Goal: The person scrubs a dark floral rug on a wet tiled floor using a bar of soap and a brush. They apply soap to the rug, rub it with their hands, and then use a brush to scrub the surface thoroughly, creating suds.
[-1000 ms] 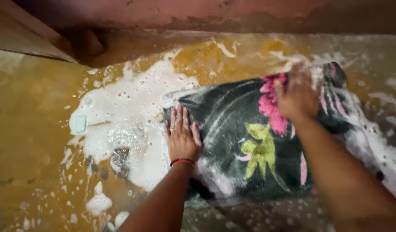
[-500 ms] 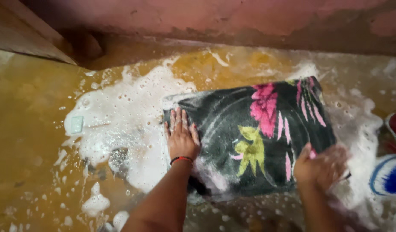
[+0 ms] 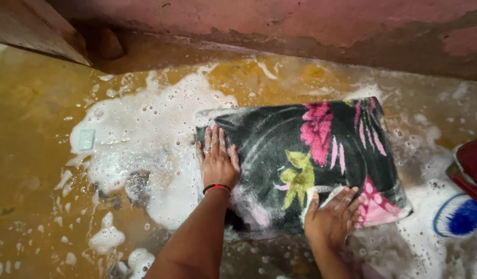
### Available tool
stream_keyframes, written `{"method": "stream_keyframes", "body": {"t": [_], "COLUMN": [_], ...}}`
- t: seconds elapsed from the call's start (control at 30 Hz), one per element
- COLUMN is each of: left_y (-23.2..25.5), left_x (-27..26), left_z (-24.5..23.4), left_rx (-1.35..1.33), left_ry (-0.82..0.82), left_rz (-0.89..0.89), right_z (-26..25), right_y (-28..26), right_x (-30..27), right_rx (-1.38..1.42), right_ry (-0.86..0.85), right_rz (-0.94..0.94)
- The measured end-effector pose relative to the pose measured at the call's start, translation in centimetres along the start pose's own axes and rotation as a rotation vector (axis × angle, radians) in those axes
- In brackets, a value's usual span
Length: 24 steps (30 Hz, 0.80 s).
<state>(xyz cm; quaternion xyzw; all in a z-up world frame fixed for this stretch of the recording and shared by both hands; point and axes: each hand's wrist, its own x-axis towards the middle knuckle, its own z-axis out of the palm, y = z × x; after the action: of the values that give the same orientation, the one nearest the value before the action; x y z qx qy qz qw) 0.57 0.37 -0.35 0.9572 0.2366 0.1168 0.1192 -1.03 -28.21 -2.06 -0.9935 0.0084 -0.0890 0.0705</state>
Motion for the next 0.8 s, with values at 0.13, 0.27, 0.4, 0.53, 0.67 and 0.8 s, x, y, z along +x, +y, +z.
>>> {"method": "stream_keyframes", "body": {"t": [0.13, 0.27, 0.4, 0.53, 0.67, 0.8], "left_y": [-0.1, -0.7, -1.9, -0.7, 0.0, -0.1], "left_x": [-0.4, -0.6, -0.3, -0.9, -0.7, -0.6], "left_z": [0.4, 1.4, 2.0, 0.8, -0.3, -0.4], "left_rx": [0.011, 0.024, 0.095, 0.025, 0.02, -0.006], "left_ry": [-0.013, 0.02, 0.025, 0.003, -0.022, -0.005], "left_rz": [-0.008, 0.014, 0.054, 0.04, 0.033, 0.046], "right_z": [-0.6, -1.1, -1.4, -2.0, -1.1, 0.6], "right_y": [-3.7, -11.4, -12.6, -8.9, -4.6, 2.5], "right_x": [-1.2, -4.6, -3.8, -0.2, 3.1, 7.8], "right_rx": [-0.258, 0.391, 0.31, 0.275, 0.142, -0.073], "right_ry": [-0.19, -0.331, -0.355, -0.372, -0.127, -0.236], "right_rz": [-0.32, -0.587, -0.823, -0.814, -0.692, -0.427]}}
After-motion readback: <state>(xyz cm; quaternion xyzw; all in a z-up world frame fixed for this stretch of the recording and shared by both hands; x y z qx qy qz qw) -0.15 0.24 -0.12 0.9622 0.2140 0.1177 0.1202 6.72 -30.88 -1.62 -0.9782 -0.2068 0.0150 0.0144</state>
